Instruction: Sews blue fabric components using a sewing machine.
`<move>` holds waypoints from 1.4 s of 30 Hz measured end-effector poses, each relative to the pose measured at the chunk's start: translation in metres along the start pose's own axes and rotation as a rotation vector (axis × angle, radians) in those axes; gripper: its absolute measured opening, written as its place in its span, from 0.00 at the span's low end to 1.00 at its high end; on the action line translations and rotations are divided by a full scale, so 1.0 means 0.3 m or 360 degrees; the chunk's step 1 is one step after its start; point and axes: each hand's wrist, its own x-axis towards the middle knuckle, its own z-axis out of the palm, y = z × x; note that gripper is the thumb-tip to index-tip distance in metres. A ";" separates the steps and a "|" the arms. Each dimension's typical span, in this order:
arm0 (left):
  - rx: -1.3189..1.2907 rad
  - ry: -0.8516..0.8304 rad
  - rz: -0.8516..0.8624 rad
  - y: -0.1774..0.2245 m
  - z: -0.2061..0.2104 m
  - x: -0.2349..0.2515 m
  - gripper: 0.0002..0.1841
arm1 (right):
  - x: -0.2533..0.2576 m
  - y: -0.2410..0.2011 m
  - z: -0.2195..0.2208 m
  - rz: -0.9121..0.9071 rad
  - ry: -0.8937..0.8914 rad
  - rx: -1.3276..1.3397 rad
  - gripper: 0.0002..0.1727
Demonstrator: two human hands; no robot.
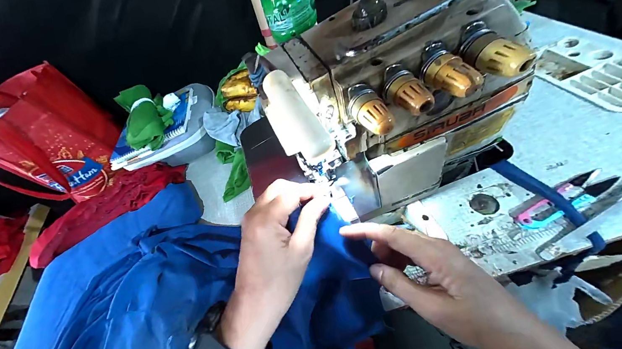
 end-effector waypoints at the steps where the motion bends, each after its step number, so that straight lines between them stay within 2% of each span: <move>1: 0.0084 0.0027 0.0078 -0.001 0.016 0.002 0.05 | 0.004 -0.014 -0.008 0.0025 -0.0037 -0.0101 0.27; 3: 0.0188 0.0041 0.0092 0.005 0.037 -0.002 0.06 | 0.013 -0.031 -0.013 -0.0007 -0.0049 -0.0350 0.29; 6: 0.0272 0.0209 0.0057 -0.037 0.064 -0.020 0.05 | 0.019 -0.027 0.003 -0.0052 0.0023 -0.0566 0.30; 9: 0.0494 0.0319 -0.0015 -0.042 0.045 -0.044 0.09 | 0.021 -0.033 0.017 -0.0046 0.0024 -0.0562 0.31; 12: 0.0603 0.0460 0.0022 0.006 0.054 -0.123 0.11 | 0.025 -0.061 0.008 0.0032 -0.0069 -0.0484 0.32; 17: 0.0547 0.0294 0.0014 0.044 0.157 -0.205 0.19 | 0.029 -0.100 -0.030 0.0214 -0.0295 -0.0278 0.30; 20: 0.0512 0.0230 0.0085 0.023 0.151 -0.187 0.16 | 0.035 -0.120 -0.058 0.0336 -0.0422 -0.0157 0.30; 24: 0.0469 0.0172 0.0174 -0.005 0.128 -0.159 0.15 | 0.072 -0.096 -0.076 0.0464 -0.0502 -0.0016 0.37; 26: 0.0487 0.0162 0.0149 -0.011 0.117 -0.145 0.16 | 0.086 -0.085 -0.074 0.0515 -0.0435 0.0131 0.35; 28: 0.0511 0.0169 0.0112 -0.013 0.108 -0.135 0.17 | 0.086 -0.080 -0.059 0.0504 -0.0284 0.0382 0.27; 30: 0.0513 0.0193 0.0097 -0.019 0.105 -0.127 0.18 | 0.086 -0.084 -0.045 0.0472 -0.0196 0.0498 0.29; 33: 0.0488 0.0219 0.0115 -0.032 0.097 -0.114 0.17 | 0.080 -0.079 -0.023 0.0401 -0.0103 0.0495 0.33; 38: 0.0432 0.0207 0.0171 -0.045 0.079 -0.092 0.16 | 0.055 -0.049 0.015 0.0346 0.0077 0.0590 0.33; 42: 0.0393 0.0196 0.0216 -0.047 0.073 -0.083 0.16 | 0.045 0.015 0.039 0.0295 0.0164 0.0559 0.28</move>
